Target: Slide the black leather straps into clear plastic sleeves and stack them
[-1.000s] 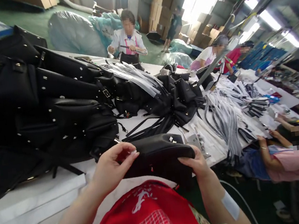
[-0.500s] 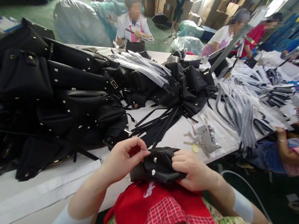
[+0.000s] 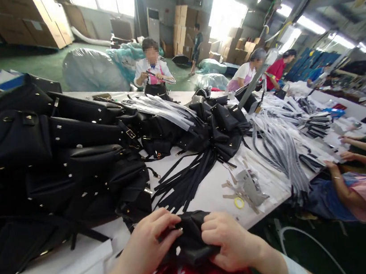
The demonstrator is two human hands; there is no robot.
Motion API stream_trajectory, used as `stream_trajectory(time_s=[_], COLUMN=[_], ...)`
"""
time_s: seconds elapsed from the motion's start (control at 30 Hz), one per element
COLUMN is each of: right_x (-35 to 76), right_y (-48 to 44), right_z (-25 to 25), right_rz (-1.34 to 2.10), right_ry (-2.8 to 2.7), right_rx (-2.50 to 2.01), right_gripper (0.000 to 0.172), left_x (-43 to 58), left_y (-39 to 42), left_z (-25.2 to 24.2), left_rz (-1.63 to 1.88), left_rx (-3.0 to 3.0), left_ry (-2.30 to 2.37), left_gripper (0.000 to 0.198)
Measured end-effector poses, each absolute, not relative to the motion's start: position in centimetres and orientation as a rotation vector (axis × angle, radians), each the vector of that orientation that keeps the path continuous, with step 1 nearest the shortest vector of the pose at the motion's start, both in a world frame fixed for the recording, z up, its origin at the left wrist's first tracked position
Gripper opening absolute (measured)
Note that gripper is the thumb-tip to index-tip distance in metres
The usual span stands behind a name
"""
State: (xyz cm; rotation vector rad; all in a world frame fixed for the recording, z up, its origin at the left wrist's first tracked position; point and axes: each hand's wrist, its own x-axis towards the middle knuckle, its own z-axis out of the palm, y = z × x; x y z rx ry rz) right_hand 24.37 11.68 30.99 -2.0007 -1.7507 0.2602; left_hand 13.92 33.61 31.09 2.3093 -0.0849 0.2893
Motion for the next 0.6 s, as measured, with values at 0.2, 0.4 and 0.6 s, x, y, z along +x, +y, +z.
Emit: stream_trajectory(time_s=[0.2, 0.4, 0.6], right_x=[24.4, 24.0, 24.2], right_y=[11.2, 11.3, 11.1], right_z=[31.1, 31.0, 30.8], right_rz=[0.301, 0.341, 0.339], right_ry=[-1.704, -1.699, -1.628], right_rx=[-1.971, -1.975, -2.022], right_gripper=[0.02, 0.022, 0.022], left_x=[13.5, 13.4, 13.1], left_y=[33.2, 33.0, 35.2], left_z=[30.5, 29.6, 30.3], left_rz=[0.359, 0.29, 0.173], left_rx=[2.375, 2.351, 1.925], left_ry=[-0.128, -0.147, 0.029], left_gripper=[0.004, 0.01, 0.013])
